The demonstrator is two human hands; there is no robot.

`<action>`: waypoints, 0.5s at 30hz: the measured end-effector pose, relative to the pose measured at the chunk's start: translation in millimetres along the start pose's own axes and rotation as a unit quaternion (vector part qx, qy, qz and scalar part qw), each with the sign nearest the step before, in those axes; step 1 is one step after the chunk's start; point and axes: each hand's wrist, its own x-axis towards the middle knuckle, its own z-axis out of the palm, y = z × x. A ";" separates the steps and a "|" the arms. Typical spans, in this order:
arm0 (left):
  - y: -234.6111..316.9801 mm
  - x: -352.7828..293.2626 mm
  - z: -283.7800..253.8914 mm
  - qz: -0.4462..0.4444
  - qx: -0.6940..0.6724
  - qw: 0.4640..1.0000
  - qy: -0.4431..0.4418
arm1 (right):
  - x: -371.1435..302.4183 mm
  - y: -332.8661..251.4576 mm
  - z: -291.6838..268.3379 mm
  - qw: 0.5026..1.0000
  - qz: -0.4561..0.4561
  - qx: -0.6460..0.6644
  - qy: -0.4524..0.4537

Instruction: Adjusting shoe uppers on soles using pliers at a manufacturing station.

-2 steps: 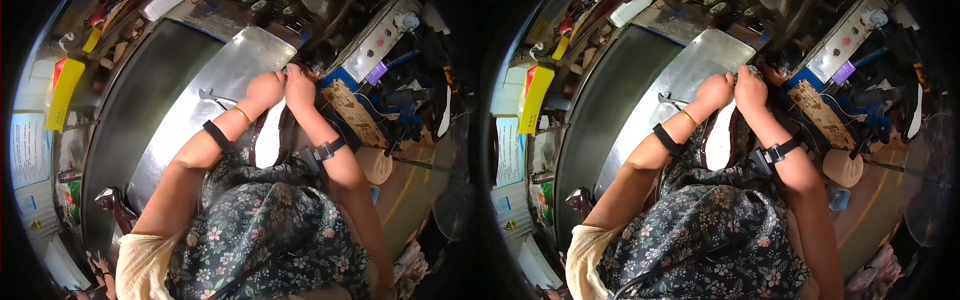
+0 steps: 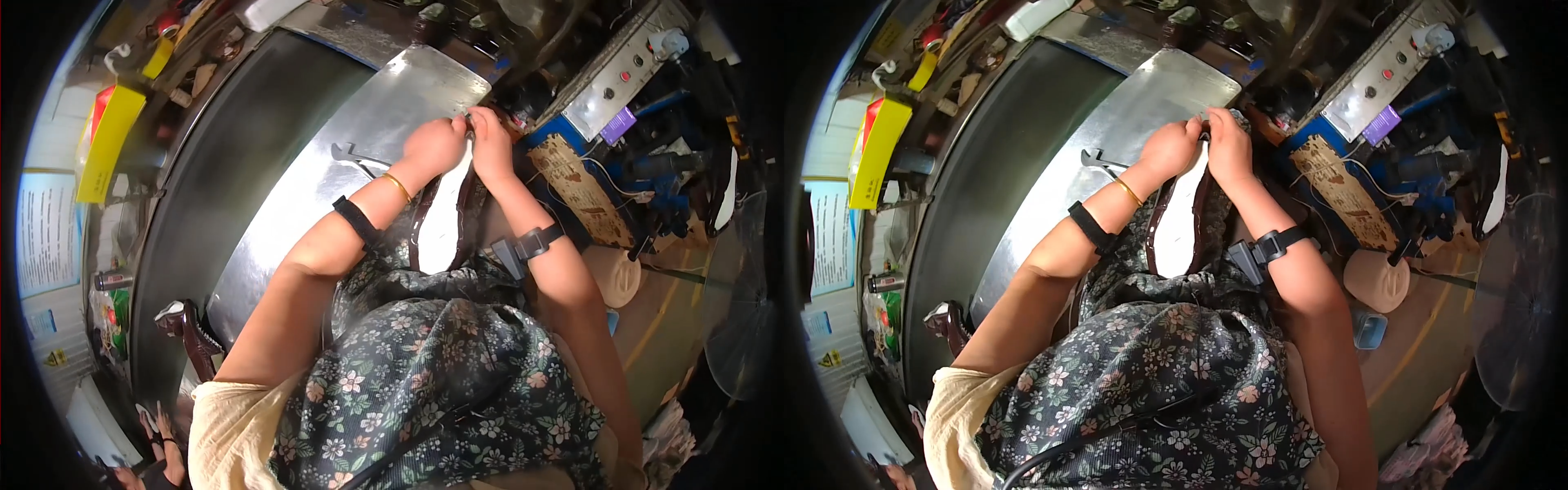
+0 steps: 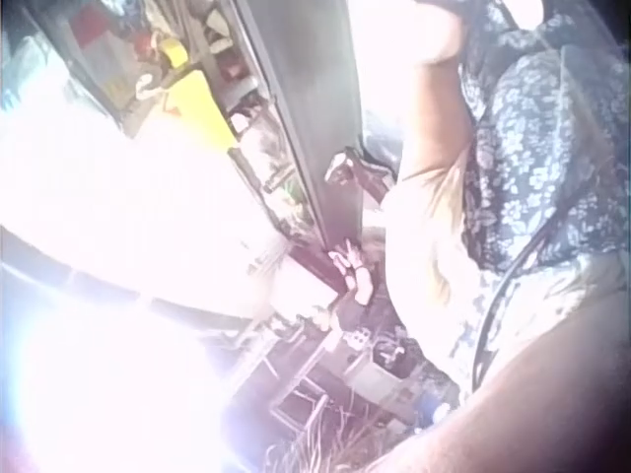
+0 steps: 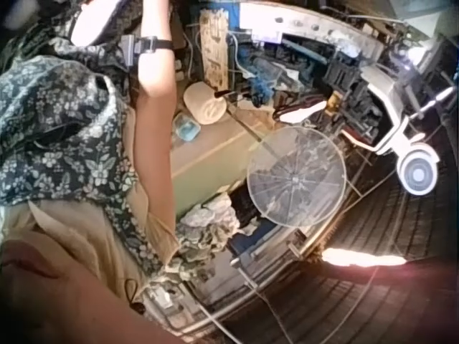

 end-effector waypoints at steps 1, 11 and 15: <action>-0.7 -11.9 -6.0 0.025 -0.131 0.991 -0.006 | -0.1 2.2 2.2 0.986 0.058 0.142 -0.061; -74.3 -146.4 33.2 -0.094 -0.638 0.725 -0.241 | -1.7 31.9 24.9 0.784 0.331 0.509 -0.128; -63.9 -117.6 9.5 -0.074 -0.680 0.691 -0.233 | 41.1 50.4 -25.1 0.943 0.224 0.234 -0.074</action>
